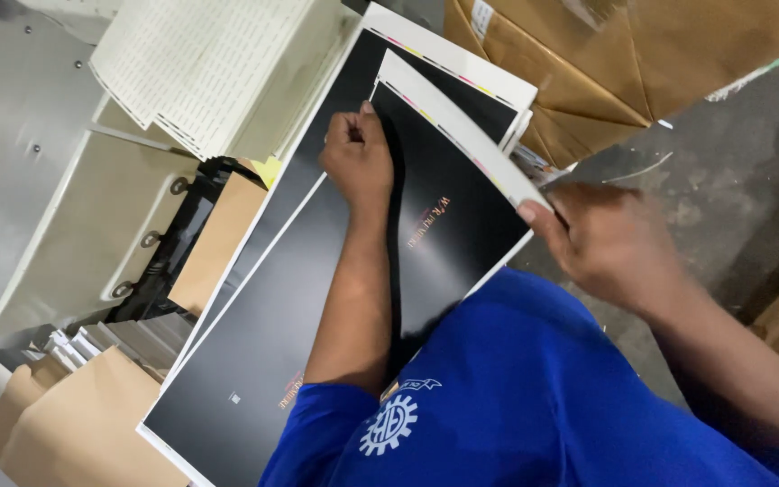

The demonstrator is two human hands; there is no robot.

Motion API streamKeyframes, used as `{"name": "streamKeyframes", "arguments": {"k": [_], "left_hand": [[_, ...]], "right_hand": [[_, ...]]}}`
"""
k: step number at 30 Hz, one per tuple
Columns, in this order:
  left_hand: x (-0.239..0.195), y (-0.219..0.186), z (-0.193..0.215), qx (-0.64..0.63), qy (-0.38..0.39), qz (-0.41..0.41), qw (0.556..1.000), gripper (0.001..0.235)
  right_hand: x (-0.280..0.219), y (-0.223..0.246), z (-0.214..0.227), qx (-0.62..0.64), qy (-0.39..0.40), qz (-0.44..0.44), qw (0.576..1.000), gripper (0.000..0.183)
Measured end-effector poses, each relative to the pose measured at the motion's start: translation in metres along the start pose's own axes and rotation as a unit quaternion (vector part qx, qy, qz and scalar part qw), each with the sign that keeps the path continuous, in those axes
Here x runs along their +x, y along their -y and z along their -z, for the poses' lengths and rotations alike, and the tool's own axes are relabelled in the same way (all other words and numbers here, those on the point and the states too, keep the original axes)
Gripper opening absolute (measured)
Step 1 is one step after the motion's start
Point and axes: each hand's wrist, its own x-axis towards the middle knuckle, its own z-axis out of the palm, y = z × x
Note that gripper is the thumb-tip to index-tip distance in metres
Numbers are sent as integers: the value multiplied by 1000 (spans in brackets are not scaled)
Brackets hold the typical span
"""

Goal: Checking and organizing a stack of printed black and white sheets on a print shop floor.

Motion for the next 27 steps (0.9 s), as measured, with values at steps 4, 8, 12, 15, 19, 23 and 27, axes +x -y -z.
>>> {"name": "streamKeyframes", "arguments": {"k": [4, 8, 12, 15, 19, 23, 27], "left_hand": [[1, -2, 0, -24, 5, 43, 999, 31], [1, -4, 2, -41, 11, 63, 997, 33], [0, -6, 1, -28, 13, 48, 998, 32], [-1, -6, 1, -34, 18, 52, 998, 32], [0, -4, 1, -33, 20, 58, 998, 34], [10, 4, 5, -28, 42, 65, 997, 40], [41, -16, 37, -127, 177, 270, 938, 54]], "right_hand": [[1, -10, -9, 87, -27, 18, 996, 46], [6, -41, -35, 338, 21, -103, 935, 49], [13, -38, -23, 174, 30, -68, 982, 50], [19, -38, -14, 247, 100, -71, 961, 61], [26, -12, 9, 75, 275, -214, 934, 69], [7, 0, 0, -161, 306, -58, 937, 71], [-26, 34, 11, -162, 63, 118, 978, 48]]}}
